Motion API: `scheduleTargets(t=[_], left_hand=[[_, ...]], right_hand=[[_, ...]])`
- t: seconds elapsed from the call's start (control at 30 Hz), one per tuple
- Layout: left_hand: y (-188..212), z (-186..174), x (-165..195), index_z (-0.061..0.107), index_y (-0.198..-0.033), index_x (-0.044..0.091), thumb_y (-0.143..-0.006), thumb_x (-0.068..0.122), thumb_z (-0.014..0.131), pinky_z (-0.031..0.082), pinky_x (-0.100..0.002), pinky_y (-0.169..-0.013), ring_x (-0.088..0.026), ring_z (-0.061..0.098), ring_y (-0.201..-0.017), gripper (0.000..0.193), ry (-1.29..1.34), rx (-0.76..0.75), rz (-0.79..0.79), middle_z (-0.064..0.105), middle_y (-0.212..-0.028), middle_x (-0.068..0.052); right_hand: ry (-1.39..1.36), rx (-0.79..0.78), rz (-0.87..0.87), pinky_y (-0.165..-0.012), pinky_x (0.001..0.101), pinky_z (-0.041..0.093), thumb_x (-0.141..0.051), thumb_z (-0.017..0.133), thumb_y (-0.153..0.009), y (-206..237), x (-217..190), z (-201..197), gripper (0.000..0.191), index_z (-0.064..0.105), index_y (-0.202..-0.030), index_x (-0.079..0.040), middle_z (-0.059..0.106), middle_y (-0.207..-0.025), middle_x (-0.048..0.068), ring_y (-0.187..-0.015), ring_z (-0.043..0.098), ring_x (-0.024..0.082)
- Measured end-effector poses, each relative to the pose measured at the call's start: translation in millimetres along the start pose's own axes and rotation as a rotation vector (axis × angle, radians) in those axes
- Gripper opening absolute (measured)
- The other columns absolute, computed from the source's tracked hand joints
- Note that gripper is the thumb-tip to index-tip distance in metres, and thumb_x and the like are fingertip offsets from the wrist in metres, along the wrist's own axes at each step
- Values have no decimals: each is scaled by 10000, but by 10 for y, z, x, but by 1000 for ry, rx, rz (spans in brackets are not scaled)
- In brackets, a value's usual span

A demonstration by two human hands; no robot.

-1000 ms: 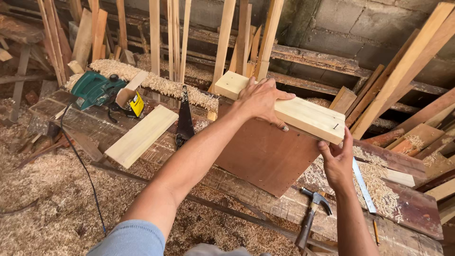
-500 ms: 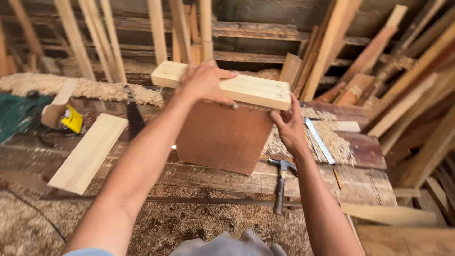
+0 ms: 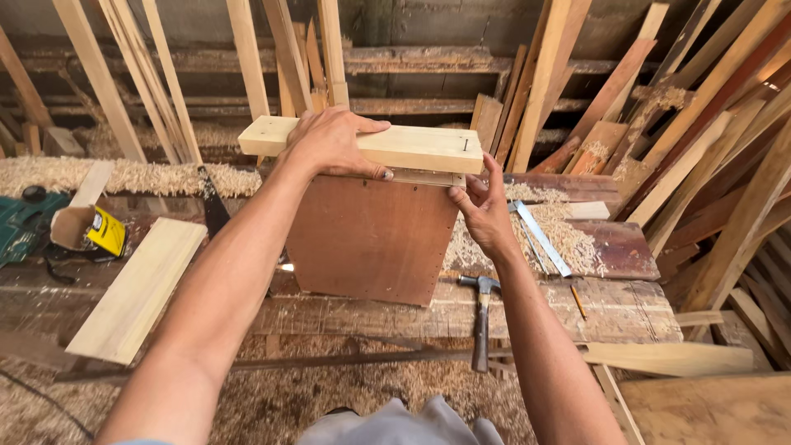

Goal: The person assembles a wooden drawer at a workbench. They position wood strips against the drawer box, hammer nails to attach the strips, flip and reorient the drawer to work on other sides, and press pieces into place while continuing to nail.

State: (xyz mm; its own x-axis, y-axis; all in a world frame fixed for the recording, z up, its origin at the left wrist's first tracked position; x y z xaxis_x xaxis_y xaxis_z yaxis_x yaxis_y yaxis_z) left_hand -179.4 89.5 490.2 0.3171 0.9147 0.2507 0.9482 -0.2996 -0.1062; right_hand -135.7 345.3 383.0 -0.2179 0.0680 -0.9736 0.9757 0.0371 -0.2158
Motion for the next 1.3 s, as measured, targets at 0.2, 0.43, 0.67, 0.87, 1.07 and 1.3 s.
scheduleTargets(t=[0.2,0.43,0.67,0.87,1.07,1.3], left_hand=[[79,75,26,649,-1362,463,-510,625,918,464,-543,-1040,-295,655,-1168,908,-31,74,36,712,-1244,-42],[140,12,58,678,-1317,419,-482,649,916,474,-494,-1042,-283,630,-1213,898,2,92,16,686,-1319,-12],[211,15,69,682,-1325,417,-489,633,906,491,-483,-1035,-281,640,-1217,893,33,91,23,696,-1312,-24],[179,56,75,619,-1374,464,-484,756,861,431,-581,-1085,-282,599,-1246,967,-67,79,33,662,-1299,-38],[215,173,103,499,-1464,502,-522,893,757,348,-691,-1065,-305,540,-1168,1052,-167,83,71,554,-1150,-122],[129,221,50,511,-1472,504,-559,887,690,305,-732,-1089,-304,557,-1190,1006,-153,78,49,574,-1175,-136]], right_hand=[[55,-24,-98,-1127,518,473,-415,762,-908,6,24,-14,944,169,-1613,-205,519,-1507,348,-1403,544,402],[68,5,-234,-1023,500,527,-426,753,-915,33,-108,17,912,185,-1606,-247,473,-1542,195,-1376,543,355],[85,-32,-222,-914,407,523,-393,730,-962,27,-96,27,852,207,-1620,-257,576,-1478,221,-1330,580,314],[197,16,-131,-887,441,532,-363,712,-953,127,-233,61,842,198,-1615,-284,549,-1486,250,-1343,560,338],[280,54,-90,-1098,555,404,-543,543,-962,217,333,-152,840,118,-1631,-266,206,-1685,225,-1470,383,403],[963,101,749,-819,410,661,-603,659,-937,1366,2761,-725,954,325,-1427,145,561,-1188,281,-920,723,302]])
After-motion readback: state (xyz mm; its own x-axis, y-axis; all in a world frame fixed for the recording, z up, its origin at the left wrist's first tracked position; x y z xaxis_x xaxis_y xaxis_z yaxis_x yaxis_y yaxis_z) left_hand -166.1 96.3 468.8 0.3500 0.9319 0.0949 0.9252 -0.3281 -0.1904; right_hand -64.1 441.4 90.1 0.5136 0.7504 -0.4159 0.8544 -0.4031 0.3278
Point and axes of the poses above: each hand's wrist, its own y-axis away from the middle knuckle, its own z-axis out of the palm, x = y × z, the point moved 9 cm from there along -y, towards the middle knuckle
